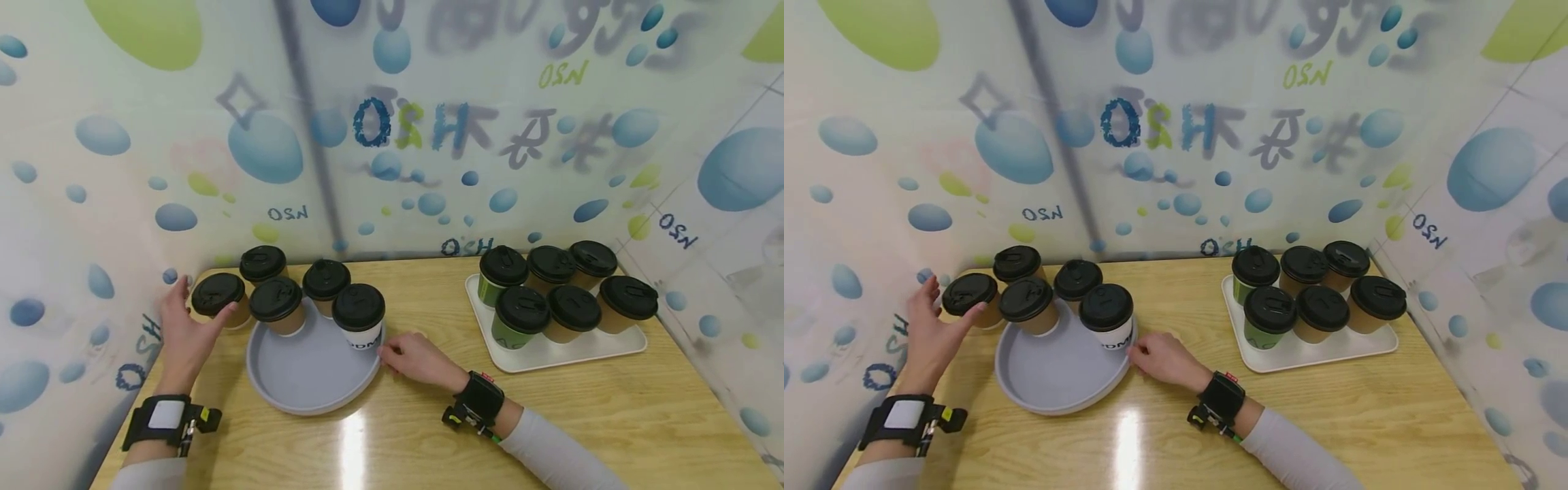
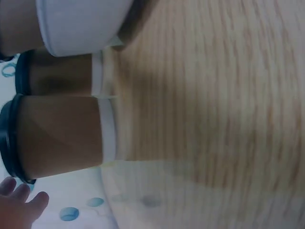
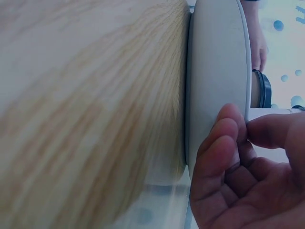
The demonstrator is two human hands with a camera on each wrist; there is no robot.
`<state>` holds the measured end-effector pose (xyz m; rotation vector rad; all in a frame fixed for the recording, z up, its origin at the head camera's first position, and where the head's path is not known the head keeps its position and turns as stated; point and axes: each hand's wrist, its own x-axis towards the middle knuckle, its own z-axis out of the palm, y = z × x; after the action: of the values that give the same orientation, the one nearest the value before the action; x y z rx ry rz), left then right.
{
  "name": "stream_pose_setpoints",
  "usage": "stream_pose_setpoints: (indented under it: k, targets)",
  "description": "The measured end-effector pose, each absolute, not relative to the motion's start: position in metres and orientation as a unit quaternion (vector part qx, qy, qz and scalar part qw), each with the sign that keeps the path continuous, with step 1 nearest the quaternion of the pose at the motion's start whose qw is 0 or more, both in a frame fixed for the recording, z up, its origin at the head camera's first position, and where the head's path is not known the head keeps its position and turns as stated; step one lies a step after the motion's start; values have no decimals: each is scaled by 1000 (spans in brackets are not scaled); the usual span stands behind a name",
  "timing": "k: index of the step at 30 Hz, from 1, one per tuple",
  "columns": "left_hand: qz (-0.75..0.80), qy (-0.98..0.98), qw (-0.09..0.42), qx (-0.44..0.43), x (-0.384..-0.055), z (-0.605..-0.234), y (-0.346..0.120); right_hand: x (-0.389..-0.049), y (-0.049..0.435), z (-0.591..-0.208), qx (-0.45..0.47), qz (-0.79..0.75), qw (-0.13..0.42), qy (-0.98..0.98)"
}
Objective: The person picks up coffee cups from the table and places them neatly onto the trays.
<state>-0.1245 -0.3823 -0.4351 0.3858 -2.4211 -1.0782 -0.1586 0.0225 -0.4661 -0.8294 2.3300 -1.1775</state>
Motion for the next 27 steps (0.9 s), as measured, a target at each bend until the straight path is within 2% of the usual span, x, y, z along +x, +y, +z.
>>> stream_pose_setpoints:
  k: [6, 18, 27]
  targets:
    - [-404, -882, 180, 161, -132, -445, -390, -158, 23, -467, -302, -425, 198, 830]
    - [-420, -873, 156, 190, -142, -463, -396, -158, 22, -466, -306, -419, 196, 832]
    - [-433, -860, 188, 194, -140, -461, -396, -159, 23, -466, -304, -418, 192, 834]
